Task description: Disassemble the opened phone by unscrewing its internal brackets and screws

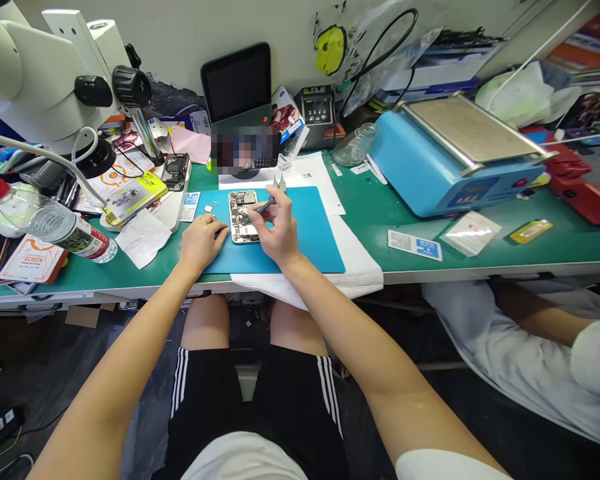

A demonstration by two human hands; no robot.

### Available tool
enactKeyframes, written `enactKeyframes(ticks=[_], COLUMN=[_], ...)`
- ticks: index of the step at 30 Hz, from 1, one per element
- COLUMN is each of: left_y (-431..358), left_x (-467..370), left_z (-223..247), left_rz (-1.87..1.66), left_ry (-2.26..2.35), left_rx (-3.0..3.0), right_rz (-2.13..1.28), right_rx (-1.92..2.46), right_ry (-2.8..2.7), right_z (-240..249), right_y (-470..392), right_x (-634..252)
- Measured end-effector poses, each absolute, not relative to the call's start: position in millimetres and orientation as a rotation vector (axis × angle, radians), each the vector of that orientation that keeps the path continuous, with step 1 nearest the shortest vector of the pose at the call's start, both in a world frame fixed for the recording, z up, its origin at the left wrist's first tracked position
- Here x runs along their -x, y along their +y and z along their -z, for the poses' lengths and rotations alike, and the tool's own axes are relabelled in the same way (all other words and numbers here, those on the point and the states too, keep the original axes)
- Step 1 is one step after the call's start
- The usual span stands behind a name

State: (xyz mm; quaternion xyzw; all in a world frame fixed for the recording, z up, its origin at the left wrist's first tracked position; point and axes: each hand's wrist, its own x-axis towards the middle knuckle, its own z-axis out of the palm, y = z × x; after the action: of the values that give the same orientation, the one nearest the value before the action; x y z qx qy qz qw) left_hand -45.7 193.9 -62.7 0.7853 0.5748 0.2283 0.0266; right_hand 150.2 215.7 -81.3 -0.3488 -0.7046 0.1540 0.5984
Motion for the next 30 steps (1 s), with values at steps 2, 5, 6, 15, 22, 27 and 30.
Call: enactKeyframes(ticks=[2,5,6,15,22,27,30], left_y=[194.0,194.3,194.3,195.7,195.5,193.3,190.3], left_x=[45.6,45.9,46.0,47.2,45.3,43.9,43.4], left_z=[62.6,62.3,62.1,61.4,62.6,60.1,56.7], left_rz=[-0.706,-0.718,-0.723,-0.765,-0.765,-0.773,-0.748], left_ry=[1.772,1.777,1.783,1.908,1.863,1.827,1.765], left_rx=[-2.420,-2.406,-2.399,-2.320,-2.347,-2.377,-2.414], right_rz=[-0.361,-0.354,-0.345,-0.344,-0.379,-0.377,-0.321], right_rx=[0.823,0.845,0.853,0.864,0.869,0.899,0.908], right_ry=[-1.632,-1.633,-1.632,-1.632,-1.606,-1.626,-1.647], right_z=[81.1,80.8,80.7,80.1,80.1,80.7,81.4], right_y=[215.4,215.1,215.2,215.6,217.1,217.1,216.8], right_x=[-150.8,-151.5,-151.7,-151.9,-152.6,-153.4,-152.8])
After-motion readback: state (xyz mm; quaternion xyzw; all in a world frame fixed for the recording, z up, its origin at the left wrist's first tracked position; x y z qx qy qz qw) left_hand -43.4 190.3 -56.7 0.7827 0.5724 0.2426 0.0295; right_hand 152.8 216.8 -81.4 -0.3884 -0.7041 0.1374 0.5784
